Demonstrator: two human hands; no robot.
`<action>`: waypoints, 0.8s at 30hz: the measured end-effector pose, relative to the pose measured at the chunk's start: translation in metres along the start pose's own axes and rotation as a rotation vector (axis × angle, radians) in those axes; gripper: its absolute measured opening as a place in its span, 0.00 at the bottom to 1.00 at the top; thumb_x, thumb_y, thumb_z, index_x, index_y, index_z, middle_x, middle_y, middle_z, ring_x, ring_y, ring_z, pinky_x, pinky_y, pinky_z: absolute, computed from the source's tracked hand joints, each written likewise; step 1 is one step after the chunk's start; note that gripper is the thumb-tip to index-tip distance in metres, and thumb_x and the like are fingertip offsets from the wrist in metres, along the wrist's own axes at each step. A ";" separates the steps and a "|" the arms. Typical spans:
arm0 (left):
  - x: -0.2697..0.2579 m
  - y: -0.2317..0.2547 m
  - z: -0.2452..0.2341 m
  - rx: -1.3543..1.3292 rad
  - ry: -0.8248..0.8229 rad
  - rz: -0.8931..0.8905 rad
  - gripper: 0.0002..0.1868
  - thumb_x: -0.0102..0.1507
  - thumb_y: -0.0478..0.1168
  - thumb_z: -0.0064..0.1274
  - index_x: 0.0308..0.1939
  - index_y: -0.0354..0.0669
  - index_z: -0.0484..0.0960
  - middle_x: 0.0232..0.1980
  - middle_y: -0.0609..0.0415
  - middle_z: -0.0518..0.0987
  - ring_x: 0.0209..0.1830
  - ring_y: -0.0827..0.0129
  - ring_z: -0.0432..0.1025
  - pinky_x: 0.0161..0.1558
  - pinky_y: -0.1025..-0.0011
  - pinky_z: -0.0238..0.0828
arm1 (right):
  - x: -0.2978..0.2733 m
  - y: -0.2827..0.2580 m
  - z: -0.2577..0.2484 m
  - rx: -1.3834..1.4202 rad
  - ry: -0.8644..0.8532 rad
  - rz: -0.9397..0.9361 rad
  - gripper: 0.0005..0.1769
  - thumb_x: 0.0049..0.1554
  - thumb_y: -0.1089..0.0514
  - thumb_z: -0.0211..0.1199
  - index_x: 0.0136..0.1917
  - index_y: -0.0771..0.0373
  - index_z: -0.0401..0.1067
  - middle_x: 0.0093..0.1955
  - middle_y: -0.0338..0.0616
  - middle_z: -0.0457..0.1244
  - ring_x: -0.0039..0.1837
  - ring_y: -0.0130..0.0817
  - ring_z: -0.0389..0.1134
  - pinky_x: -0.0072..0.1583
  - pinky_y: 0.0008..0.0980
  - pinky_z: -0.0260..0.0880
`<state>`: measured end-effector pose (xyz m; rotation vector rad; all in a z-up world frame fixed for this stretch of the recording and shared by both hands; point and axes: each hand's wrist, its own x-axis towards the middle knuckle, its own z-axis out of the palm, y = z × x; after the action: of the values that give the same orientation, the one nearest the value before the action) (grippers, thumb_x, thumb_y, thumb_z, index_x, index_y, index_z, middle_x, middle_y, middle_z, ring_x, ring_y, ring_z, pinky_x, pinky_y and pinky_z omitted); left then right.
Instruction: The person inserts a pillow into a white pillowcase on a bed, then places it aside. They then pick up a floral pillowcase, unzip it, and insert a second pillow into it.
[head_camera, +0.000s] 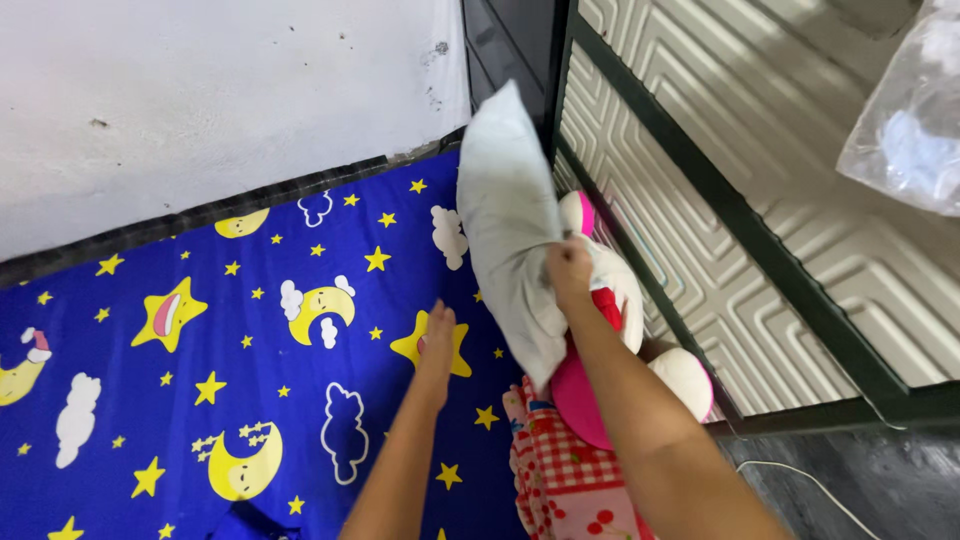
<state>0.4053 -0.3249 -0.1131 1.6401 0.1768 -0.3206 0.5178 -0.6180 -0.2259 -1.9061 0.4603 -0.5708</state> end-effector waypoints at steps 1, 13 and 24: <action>0.001 0.008 -0.002 0.159 0.048 0.019 0.36 0.70 0.60 0.32 0.79 0.51 0.54 0.82 0.56 0.58 0.82 0.67 0.49 0.77 0.64 0.30 | -0.002 0.004 -0.001 0.097 0.061 0.086 0.07 0.61 0.59 0.62 0.49 0.64 0.71 0.42 0.48 0.65 0.44 0.41 0.67 0.45 0.41 0.68; -0.032 0.094 -0.012 0.001 0.029 -0.185 0.41 0.65 0.62 0.32 0.81 0.61 0.44 0.82 0.55 0.53 0.79 0.57 0.51 0.61 0.52 0.63 | -0.015 0.020 -0.011 0.144 0.078 0.184 0.07 0.58 0.60 0.63 0.47 0.61 0.67 0.43 0.47 0.65 0.45 0.44 0.68 0.47 0.46 0.70; -0.031 0.071 -0.023 -0.006 0.035 -0.012 0.38 0.70 0.57 0.34 0.81 0.51 0.45 0.82 0.49 0.52 0.81 0.58 0.51 0.69 0.62 0.55 | -0.050 -0.067 -0.043 -0.355 -0.108 -0.404 0.39 0.46 0.64 0.67 0.70 0.62 0.60 0.67 0.69 0.53 0.67 0.69 0.56 0.68 0.56 0.59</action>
<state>0.3994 -0.3065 -0.0345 1.6396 0.2136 -0.3001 0.4566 -0.5967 -0.1585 -2.3810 0.1055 -0.6744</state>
